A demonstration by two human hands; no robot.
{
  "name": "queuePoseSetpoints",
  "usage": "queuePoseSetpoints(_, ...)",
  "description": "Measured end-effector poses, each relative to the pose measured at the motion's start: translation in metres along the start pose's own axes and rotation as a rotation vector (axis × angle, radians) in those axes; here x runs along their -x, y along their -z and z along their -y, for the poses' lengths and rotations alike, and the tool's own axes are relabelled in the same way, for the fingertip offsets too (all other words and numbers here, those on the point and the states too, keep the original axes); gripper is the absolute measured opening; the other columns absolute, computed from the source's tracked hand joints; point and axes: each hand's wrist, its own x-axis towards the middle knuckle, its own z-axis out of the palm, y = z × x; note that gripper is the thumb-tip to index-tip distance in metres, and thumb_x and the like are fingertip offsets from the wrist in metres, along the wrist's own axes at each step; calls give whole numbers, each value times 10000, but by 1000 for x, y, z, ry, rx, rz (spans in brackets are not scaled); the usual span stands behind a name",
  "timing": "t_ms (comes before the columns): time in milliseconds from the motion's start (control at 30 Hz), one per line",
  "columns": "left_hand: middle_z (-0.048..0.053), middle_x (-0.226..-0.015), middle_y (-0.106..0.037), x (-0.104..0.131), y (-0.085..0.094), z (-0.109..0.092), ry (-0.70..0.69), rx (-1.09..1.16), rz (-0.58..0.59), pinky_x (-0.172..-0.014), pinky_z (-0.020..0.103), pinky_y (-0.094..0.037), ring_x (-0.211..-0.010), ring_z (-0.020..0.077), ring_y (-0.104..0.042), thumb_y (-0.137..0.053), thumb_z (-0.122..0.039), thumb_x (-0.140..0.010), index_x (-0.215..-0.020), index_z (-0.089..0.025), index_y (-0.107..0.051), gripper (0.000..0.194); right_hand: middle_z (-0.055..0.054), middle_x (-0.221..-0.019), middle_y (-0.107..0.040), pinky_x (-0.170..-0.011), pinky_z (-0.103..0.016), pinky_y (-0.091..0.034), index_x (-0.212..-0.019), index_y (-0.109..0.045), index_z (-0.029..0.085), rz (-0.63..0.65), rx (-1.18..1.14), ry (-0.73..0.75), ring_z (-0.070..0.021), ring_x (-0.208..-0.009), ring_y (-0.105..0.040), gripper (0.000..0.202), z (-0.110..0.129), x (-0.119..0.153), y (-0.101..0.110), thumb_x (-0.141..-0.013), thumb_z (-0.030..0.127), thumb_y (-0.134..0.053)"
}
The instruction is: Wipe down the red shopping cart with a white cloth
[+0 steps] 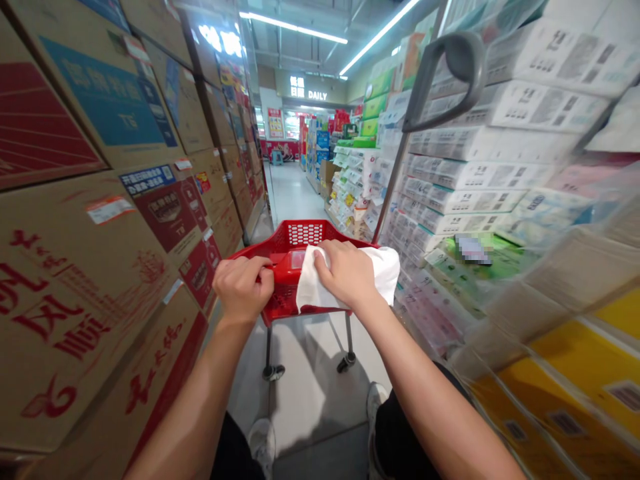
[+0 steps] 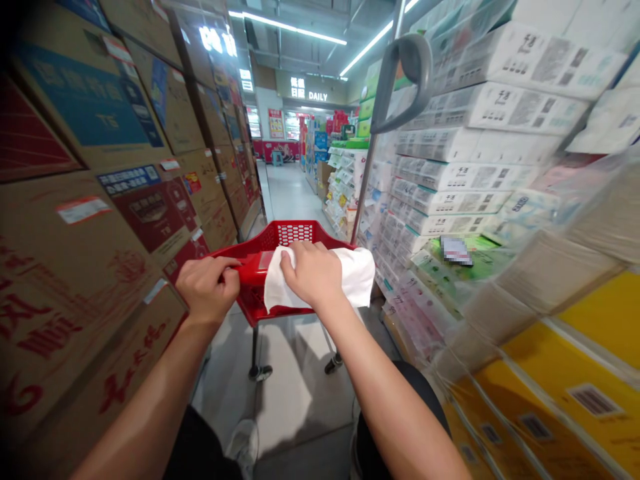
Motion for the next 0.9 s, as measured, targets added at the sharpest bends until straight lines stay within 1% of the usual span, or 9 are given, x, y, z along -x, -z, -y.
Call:
queuePoseSetpoints(100, 1, -591, -644, -4, 1, -14, -8, 1, -27, -671, 348, -371, -577, 176, -563, -564, -95, -741, -707, -221, -682, 177, -96, -1089, -737, -832, -328, -433, -1050, -684, 211, 49, 22, -17, -259, -1021, -646, 446, 3, -6, 4, -1036, 470, -321)
queuePoseSetpoints(233, -6, -589, -655, -8, 6, -42, -13, 50, -27, -646, 350, -356, -557, 168, -548, -560, -84, -747, -716, -225, -684, 190, -139, -1007, -749, -820, -344, -454, -993, -725, 185, 110, 73, -101, -280, -986, -681, 536, 1, -13, 9, -1028, 508, -299)
queuePoseSetpoints(400, -9, -619, -679, -6, 10, -63, -12, 77, 43, -650, 362, -342, -578, 172, -567, -567, -95, -745, -746, -243, -692, 194, -162, -1032, -755, -848, -373, -461, -1012, -759, 188, 213, 82, -133, -300, -1005, -699, 636, -13, -18, 15, -1026, 560, -243)
queuePoseSetpoints(500, -9, -632, -680, -7, 9, -64, -75, 69, 45, -660, 358, -353, -594, 172, -574, -581, -100, -758, -766, -236, -687, 173, -141, -1056, -755, -851, -369, -453, -1017, -755, 206, 259, 43, -101, -293, -1019, -693, 650, -24, -20, 15, -1025, 584, -226)
queuePoseSetpoints(567, -7, -628, -667, -9, 7, -61, -109, 51, 34, -661, 354, -357, -594, 174, -564, -586, -101, -772, -778, -223, -680, 154, -128, -1041, -752, -857, -365, -446, -1025, -746, 209, 243, 26, -73, -282, -1013, -682, 637, -27, -18, 13, -1034, 565, -218)
queuePoseSetpoints(633, -3, -620, -650, -10, 3, -56, -100, 16, 39, -666, 350, -360, -593, 176, -552, -582, -103, -784, -779, -215, -671, 144, -125, -1053, -732, -899, -367, -430, -1054, -734, 201, 170, 28, -29, -276, -1048, -646, 584, -28, -13, 10, -1040, 528, -250)
queuePoseSetpoints(767, 10, -620, -636, -10, -7, -42, -31, -36, 91, -703, 341, -371, -611, 183, -556, -549, -115, -809, -769, -214, -659, 153, -152, -1217, -634, -1021, -407, -368, -1175, -699, 182, -49, 47, 38, -299, -1180, -518, 488, -26, 0, 4, -1023, 509, -369)
queuePoseSetpoints(833, 22, -644, -648, -9, -11, -34, -11, -22, 116, -721, 344, -378, -638, 190, -574, -537, -120, -813, -784, -209, -662, 156, -150, -1236, -614, -1029, -403, -367, -1237, -672, 181, -71, 18, 67, -292, -1168, -509, 480, -28, 6, 4, -1024, 502, -385)
queuePoseSetpoints(900, 32, -675, -666, -8, -14, -27, 4, 5, 138, -733, 348, -385, -662, 196, -590, -532, -123, -813, -804, -204, -667, 158, -139, -1240, -622, -1020, -379, -383, -1303, -629, 175, -51, -32, 106, -277, -1157, -520, 478, -33, 11, 5, -1032, 481, -380)
